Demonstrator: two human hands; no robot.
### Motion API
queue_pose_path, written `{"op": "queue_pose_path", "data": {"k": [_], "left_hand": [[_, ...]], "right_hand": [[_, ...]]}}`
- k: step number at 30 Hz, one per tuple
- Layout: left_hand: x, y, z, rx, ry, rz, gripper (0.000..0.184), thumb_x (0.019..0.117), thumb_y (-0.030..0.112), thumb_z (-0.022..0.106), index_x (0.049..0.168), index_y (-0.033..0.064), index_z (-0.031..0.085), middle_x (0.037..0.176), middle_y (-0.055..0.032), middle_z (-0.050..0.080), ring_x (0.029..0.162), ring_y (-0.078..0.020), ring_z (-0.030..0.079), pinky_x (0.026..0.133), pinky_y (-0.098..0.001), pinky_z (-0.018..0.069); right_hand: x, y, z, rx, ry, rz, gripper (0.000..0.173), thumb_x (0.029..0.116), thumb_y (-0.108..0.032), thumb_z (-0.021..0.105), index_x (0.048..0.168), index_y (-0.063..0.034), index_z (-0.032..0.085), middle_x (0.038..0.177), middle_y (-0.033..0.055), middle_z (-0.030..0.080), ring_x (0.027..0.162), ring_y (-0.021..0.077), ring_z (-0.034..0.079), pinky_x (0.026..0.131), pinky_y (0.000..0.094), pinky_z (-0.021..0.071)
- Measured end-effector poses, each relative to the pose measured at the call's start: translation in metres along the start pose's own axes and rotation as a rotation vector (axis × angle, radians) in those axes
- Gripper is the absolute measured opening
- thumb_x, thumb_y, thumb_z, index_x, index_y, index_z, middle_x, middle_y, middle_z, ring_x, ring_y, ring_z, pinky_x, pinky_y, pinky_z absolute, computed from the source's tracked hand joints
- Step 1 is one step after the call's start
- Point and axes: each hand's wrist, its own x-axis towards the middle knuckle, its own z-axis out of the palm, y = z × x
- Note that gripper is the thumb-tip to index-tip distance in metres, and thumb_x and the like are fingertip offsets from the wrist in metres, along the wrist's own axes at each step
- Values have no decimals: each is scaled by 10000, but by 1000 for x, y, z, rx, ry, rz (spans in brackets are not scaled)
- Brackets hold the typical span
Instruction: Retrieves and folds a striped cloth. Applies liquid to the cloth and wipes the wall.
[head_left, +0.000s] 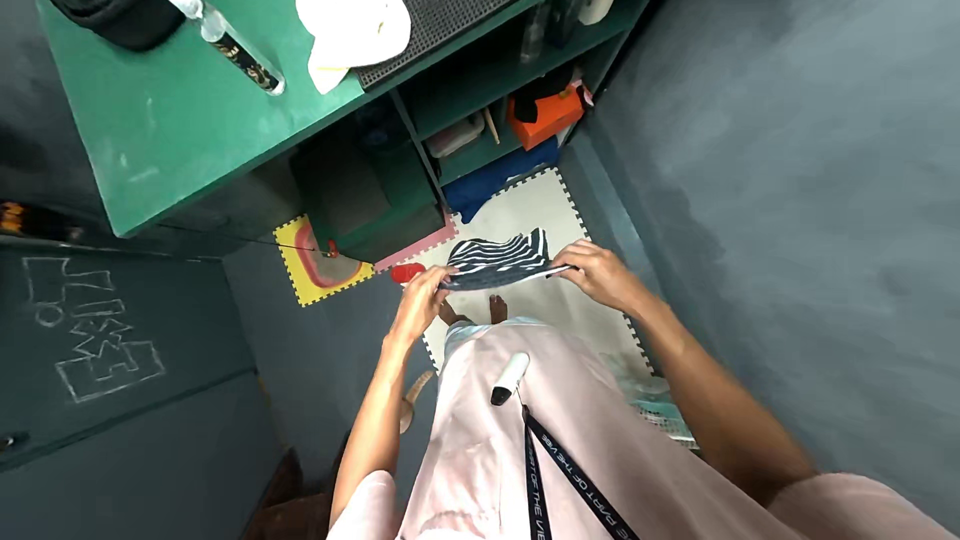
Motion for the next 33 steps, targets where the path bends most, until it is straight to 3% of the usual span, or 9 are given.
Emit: {"op": "queue_pose_path", "data": {"k": [5, 8, 10, 12, 15, 18, 23, 30, 33], "left_hand": [[-96, -30, 45, -63, -102, -244, 162, 984, 159, 648, 1090, 123, 764, 1088, -47, 701, 1056, -186, 655, 994, -410, 517], [-152, -51, 81, -269, -129, -368, 140, 963, 168, 679, 1041, 61, 727, 1266, -63, 676, 1255, -182, 598, 1112, -394, 470], [-181, -56, 100, -490, -102, -482, 191, 965, 143, 674, 1096, 4, 678, 1393, -91, 631, 1369, -185, 534, 1167, -403, 436], [-200, -54, 114, -608, -64, -651, 320, 1016, 210, 599, 1243, -15, 590, 1296, -127, 657, 1214, -178, 621, 1057, -386, 507], [-205, -51, 128, -654, 32, -825, 492, 1079, 277, 468, 1448, -46, 430, 1192, -199, 659, 1083, -218, 660, 989, -398, 534], [-195, -56, 145, -615, 185, -936, 460, 1097, 276, 435, 1457, -11, 428, 1206, -210, 660, 1115, -261, 660, 1013, -451, 524], [-178, -87, 178, -450, 327, -1097, 486, 1105, 391, 393, 1455, 56, 426, 1179, -231, 670, 1083, -351, 678, 949, -567, 538], [-168, -127, 175, -232, 156, -1217, 587, 1077, 549, 328, 1495, 142, 392, 1178, -235, 678, 1080, -435, 675, 897, -638, 539], [-161, -141, 171, -198, 62, -1248, 589, 1080, 549, 309, 1474, 123, 410, 1139, -250, 684, 1049, -449, 683, 862, -644, 550]], "right_hand": [[-13, 11, 69, 199, -267, 11, 83, 958, -144, 701, 995, -89, 750, 1254, 30, 688, 1277, 174, 590, 1108, 401, 485], [-25, 24, 118, 319, -505, 54, 176, 999, -213, 646, 1075, -83, 737, 1317, 28, 679, 1308, 149, 581, 1139, 396, 460], [-29, 29, 139, 421, -615, 121, 279, 1020, -301, 606, 1176, -97, 716, 1313, 25, 686, 1274, 126, 604, 1125, 393, 472], [-29, 30, 152, 510, -658, 242, 338, 1023, -377, 595, 1189, -103, 699, 1204, 50, 720, 1149, 137, 663, 1046, 416, 518], [-18, 26, 167, 668, -628, 441, 288, 1033, -307, 604, 1154, -51, 657, 970, 109, 694, 881, 174, 666, 854, 412, 556], [-8, 27, 190, 740, -539, 589, 292, 1058, -321, 563, 1178, -65, 638, 935, 116, 700, 821, 189, 682, 779, 411, 579], [20, 16, 228, 462, -436, 660, 387, 1098, -376, 447, 1302, -77, 582, 1120, 222, 682, 977, 362, 690, 866, 587, 552], [79, -14, 247, 255, -537, 729, 403, 1119, -299, 396, 1320, 7, 564, 1156, 299, 663, 1085, 462, 660, 935, 631, 514], [67, 45, 304, 138, -497, 608, 409, 1104, -353, 427, 1274, -31, 614, 1150, 266, 682, 1058, 435, 681, 906, 618, 540]]}}
